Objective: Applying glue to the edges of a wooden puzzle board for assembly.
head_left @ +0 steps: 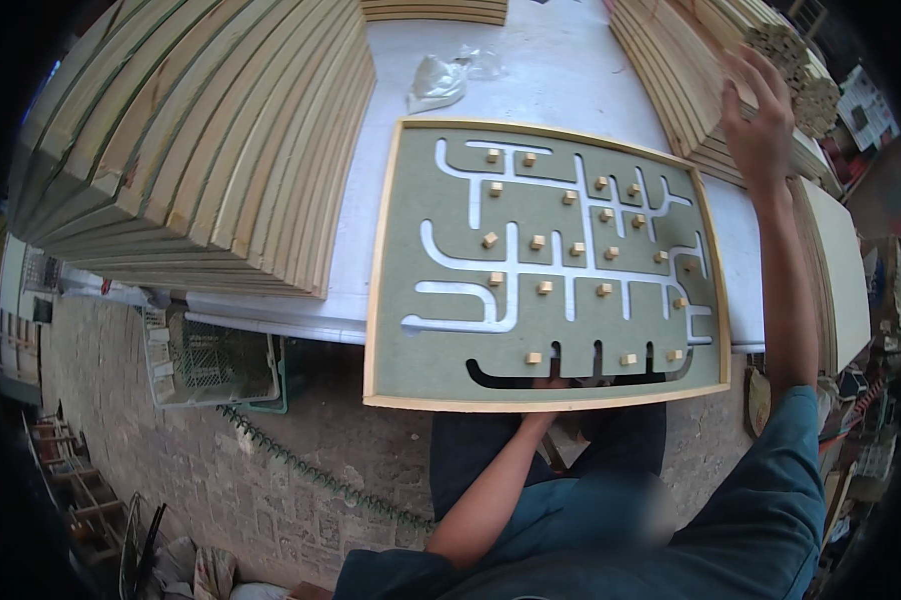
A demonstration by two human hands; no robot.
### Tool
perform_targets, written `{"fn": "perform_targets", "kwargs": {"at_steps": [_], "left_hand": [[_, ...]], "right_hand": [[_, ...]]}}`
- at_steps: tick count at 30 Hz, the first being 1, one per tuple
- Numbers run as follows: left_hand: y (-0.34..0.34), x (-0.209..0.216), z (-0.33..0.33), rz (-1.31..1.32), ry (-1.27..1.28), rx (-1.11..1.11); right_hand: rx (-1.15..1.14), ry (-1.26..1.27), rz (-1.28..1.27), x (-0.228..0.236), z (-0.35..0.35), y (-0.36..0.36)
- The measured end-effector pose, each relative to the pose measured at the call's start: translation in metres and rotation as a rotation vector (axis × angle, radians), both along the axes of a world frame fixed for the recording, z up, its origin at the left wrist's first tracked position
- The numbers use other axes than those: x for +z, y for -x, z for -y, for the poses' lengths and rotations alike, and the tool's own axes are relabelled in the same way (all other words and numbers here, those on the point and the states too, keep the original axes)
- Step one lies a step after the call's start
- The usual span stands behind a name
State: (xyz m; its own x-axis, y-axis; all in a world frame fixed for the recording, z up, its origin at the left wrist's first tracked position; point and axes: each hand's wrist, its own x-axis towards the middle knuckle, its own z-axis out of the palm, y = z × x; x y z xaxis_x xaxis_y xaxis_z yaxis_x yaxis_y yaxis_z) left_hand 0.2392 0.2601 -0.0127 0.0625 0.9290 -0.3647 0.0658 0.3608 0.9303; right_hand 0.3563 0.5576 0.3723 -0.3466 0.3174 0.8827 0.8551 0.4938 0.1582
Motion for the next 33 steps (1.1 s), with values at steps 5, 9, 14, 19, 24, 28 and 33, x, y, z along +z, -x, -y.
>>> {"fn": "perform_targets", "kwargs": {"at_steps": [5,9,14,19,24,28,33], "left_hand": [[-0.003,-0.010,-0.010,0.221,0.079,0.013],[-0.005,-0.028,-0.022,0.139,0.188,-0.052],[0.005,0.030,-0.021,0.071,0.118,0.069],[0.000,-0.042,-0.017,0.287,0.107,0.086],[0.009,0.016,-0.017,0.441,0.080,0.159],[0.012,0.002,-0.022,0.324,-0.024,0.090],[0.028,0.003,-0.024,0.256,-0.046,0.006]], "right_hand": [[0.435,0.686,0.106,-0.035,-0.032,0.149],[0.439,0.838,0.192,-0.075,-0.092,0.226],[0.476,1.181,0.158,-0.082,-0.112,0.233],[0.541,1.117,-0.013,-0.066,-0.091,0.230],[0.552,1.157,-0.479,-0.007,-0.013,0.142],[0.718,1.549,-0.883,0.032,0.096,0.077],[0.643,1.728,-1.152,0.021,0.191,0.014]]}}
